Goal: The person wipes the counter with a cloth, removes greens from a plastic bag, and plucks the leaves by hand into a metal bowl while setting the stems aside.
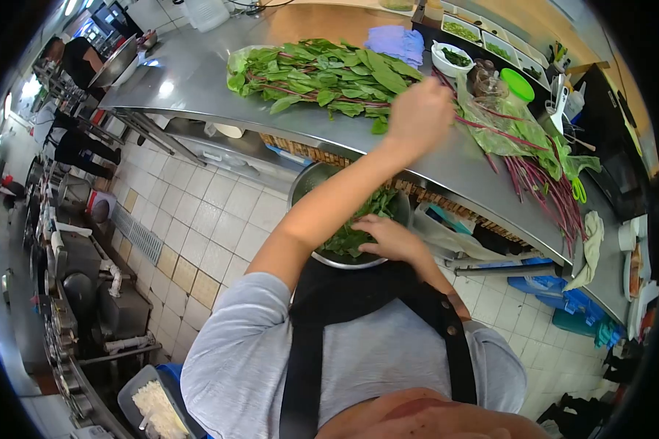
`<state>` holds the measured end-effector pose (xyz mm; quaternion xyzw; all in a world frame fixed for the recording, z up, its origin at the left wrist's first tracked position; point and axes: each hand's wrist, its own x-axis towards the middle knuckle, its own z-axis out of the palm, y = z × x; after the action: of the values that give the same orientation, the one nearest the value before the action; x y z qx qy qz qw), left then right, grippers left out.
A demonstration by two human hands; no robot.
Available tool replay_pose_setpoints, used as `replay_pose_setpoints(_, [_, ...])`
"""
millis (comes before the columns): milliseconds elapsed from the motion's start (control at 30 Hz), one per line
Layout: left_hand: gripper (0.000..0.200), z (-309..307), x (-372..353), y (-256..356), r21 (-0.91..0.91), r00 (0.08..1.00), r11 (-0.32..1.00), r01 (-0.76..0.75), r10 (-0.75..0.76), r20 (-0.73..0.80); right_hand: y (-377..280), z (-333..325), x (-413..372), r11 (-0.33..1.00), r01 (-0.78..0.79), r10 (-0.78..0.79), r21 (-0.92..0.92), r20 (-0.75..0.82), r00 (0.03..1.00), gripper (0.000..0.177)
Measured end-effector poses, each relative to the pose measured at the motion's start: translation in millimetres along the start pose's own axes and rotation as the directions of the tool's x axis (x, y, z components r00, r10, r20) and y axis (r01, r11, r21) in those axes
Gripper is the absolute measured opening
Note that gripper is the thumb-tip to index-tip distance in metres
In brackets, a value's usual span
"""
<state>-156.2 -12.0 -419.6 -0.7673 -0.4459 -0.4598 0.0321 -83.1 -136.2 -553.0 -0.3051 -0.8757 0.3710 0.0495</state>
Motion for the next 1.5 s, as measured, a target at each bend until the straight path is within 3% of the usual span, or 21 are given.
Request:
replay_pose_setpoints(33, [0.013,-12.2,-11.1,-15.5,0.064,0.997,0.995,0.073,-0.071,-0.042,5.0,-6.3,-2.8,0.986,0.160,-0.163,-0.052,-0.059,0.985,0.045])
replay_pose_setpoints(133, [0.010,-28.0,-40.8,-60.7,0.197,0.986,0.966,0.164,-0.159,-0.041,-35.0,-73.8,-8.4,0.975,0.193,-0.208,0.108,0.155,0.966,0.032])
replay_pose_setpoints(200, [0.013,-26.7,-52.0,-73.5,0.253,0.992,0.960,0.118,-0.105,-0.066,-48.8,-108.6,-4.6,0.951,0.298,-0.299,0.079,0.004,0.954,0.019])
replay_pose_setpoints(267, [0.019,-22.4,-57.1,-77.9,0.301,0.987,0.954,0.006,0.043,-0.157,-39.5,-129.1,7.4,0.965,0.227,-0.196,0.129,-0.217,0.956,0.018])
replay_pose_setpoints(333, [0.026,-15.4,-59.3,-80.7,0.340,0.986,0.939,0.048,0.011,-0.169,-26.3,-160.6,33.8,0.962,0.216,-0.273,-0.169,-0.524,0.807,0.018])
replay_pose_setpoints(400, [0.028,-21.5,-57.4,-71.5,0.382,0.991,0.920,0.090,-0.045,-0.125,-8.7,-185.8,64.2,0.964,0.206,-0.266,-0.169,-0.666,0.697,0.022])
replay_pose_setpoints(433, [0.028,-19.5,-55.8,-75.3,0.386,0.992,0.918,0.090,-0.049,-0.114,3.6,-198.0,78.1,0.977,0.136,-0.210,-0.163,-0.656,0.725,0.023])
replay_pose_setpoints(567, [0.025,-34.9,-57.5,-89.0,0.207,0.999,0.978,-0.032,0.034,-0.006,37.5,-228.7,104.5,0.997,-0.026,-0.033,-0.078,-0.671,0.741,0.029])
replay_pose_setpoints(633, [0.022,-48.8,-59.4,-97.0,0.095,0.997,0.992,-0.079,0.081,-0.018,61.1,-234.1,115.4,0.999,0.031,-0.046,-0.034,-0.671,0.740,0.031])
replay_pose_setpoints(767, [0.018,-99.2,-58.9,-78.6,0.117,0.974,0.986,-0.121,0.140,-0.179,56.4,-229.3,110.8,0.999,0.036,-0.036,-0.015,-0.679,0.733,0.033])
replay_pose_setpoints(867, [0.021,-125.7,-74.7,-66.4,0.160,0.961,0.986,0.050,-0.004,-0.276,43.9,-225.5,104.9,0.997,-0.058,0.004,-0.055,-0.692,0.721,0.033])
replay_pose_setpoints(900, [0.020,-129.6,-83.6,-65.5,0.102,0.948,0.989,0.108,-0.072,-0.310,41.1,-224.2,103.9,0.995,-0.066,-0.007,-0.077,-0.702,0.712,0.033])
replay_pose_setpoints(1000, [0.017,-133.7,-120.4,-54.9,-0.265,0.921,0.921,0.286,-0.341,-0.189,37.5,-220.2,104.0,0.987,-0.086,-0.038,-0.134,-0.722,0.691,0.032])
replay_pose_setpoints(1100, [0.016,-119.3,-149.3,-46.4,-0.294,0.933,0.919,0.264,-0.321,-0.164,27.1,-213.0,103.7,0.954,-0.157,-0.095,-0.254,-0.757,0.647,0.028])
replay_pose_setpoints(1167, [0.019,-105.2,-163.3,-44.2,-0.459,0.887,0.794,0.399,-0.460,-0.026,1.0,-195.6,98.6,0.861,-0.288,-0.195,-0.418,-0.796,0.573,0.025])
replay_pose_setpoints(1267, [0.022,-75.3,-189.8,-60.2,-0.653,0.840,0.613,0.445,-0.538,0.068,-24.0,-170.2,99.1,0.889,-0.135,-0.315,-0.437,-0.800,0.511,0.022])
replay_pose_setpoints(1300, [0.023,-71.5,-190.9,-62.7,-0.714,0.833,0.550,0.432,-0.547,0.083,-19.2,-163.4,103.8,0.904,-0.039,-0.334,-0.426,-0.759,0.559,0.023])
replay_pose_setpoints(1400, [0.026,-76.7,-191.5,-58.1,-0.905,0.623,-0.091,0.415,-0.697,0.355,-19.6,-148.5,111.1,0.885,0.092,-0.398,-0.456,-0.641,0.657,0.026])
replay_pose_setpoints(1433, [0.021,-72.6,-195.5,-63.0,-0.915,0.621,-0.152,0.375,-0.691,0.369,-22.5,-144.3,109.7,0.867,0.020,-0.375,-0.498,-0.626,0.683,0.030])
replay_pose_setpoints(1500, [0.014,-75.9,-193.8,-61.9,-0.914,0.599,-0.157,0.373,-0.711,0.367,-25.5,-137.3,111.3,0.830,-0.014,-0.418,-0.558,-0.638,0.646,0.027])
